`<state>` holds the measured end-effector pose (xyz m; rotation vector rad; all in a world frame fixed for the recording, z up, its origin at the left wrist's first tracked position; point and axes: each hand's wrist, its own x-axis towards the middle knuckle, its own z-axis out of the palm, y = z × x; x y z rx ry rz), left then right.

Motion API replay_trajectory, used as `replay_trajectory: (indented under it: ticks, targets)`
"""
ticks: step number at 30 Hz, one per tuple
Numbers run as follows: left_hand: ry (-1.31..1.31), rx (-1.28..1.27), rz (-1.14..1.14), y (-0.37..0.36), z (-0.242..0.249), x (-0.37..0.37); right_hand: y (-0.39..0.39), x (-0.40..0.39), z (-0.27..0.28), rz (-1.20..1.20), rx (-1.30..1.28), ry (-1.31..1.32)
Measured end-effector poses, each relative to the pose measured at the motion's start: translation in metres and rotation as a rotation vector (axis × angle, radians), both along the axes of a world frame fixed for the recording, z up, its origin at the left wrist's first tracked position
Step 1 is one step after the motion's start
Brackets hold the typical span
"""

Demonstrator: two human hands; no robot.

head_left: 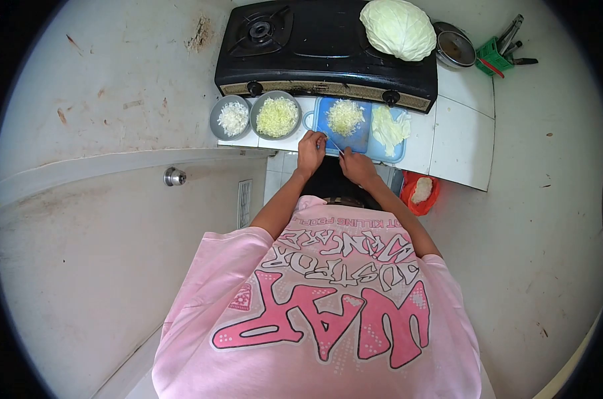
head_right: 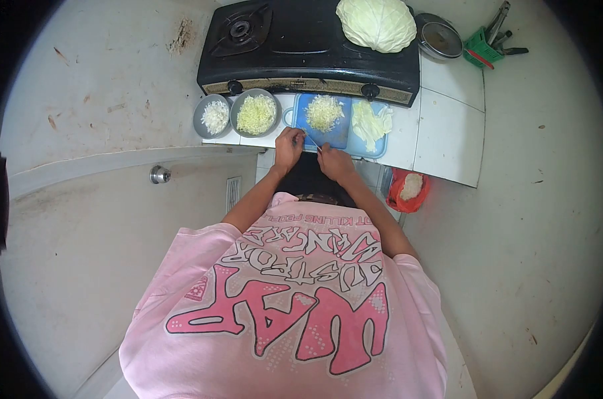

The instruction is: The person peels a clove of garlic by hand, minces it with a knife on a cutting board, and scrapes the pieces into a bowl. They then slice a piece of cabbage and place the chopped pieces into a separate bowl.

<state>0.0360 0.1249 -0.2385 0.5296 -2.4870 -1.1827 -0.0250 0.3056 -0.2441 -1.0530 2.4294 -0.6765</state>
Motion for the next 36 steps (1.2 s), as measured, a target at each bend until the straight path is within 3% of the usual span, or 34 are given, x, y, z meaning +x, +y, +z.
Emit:
replay_trajectory:
  ticks: [4,36]
  targets:
    - [0.035,0.089,0.045,0.003,0.001,0.0,0.004,0.001,0.002,0.002,0.011,0.012]
    - [-0.005,0.034,0.02,0.0,-0.003,0.001,0.004,0.004,0.0,-0.018,0.019,0.023]
